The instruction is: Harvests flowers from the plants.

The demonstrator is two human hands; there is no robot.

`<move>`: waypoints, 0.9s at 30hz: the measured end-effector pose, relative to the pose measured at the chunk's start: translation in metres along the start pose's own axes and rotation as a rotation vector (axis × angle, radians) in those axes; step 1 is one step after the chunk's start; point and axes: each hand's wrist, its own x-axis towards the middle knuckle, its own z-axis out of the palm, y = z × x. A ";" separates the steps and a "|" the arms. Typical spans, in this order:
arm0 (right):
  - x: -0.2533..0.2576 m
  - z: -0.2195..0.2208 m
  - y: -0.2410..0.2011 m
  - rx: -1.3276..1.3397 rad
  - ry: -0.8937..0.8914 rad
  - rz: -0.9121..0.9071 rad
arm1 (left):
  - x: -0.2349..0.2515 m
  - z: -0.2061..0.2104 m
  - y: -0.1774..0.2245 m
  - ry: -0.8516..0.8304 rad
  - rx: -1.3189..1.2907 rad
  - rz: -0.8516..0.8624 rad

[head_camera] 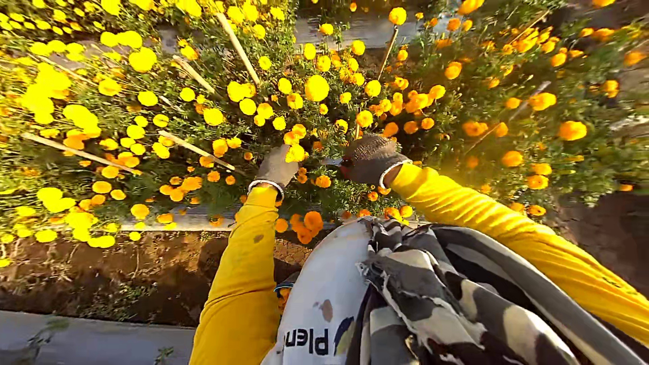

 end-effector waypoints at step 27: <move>0.116 -0.078 0.020 0.052 -0.015 0.316 | 0.054 -0.055 0.027 0.182 -0.800 0.046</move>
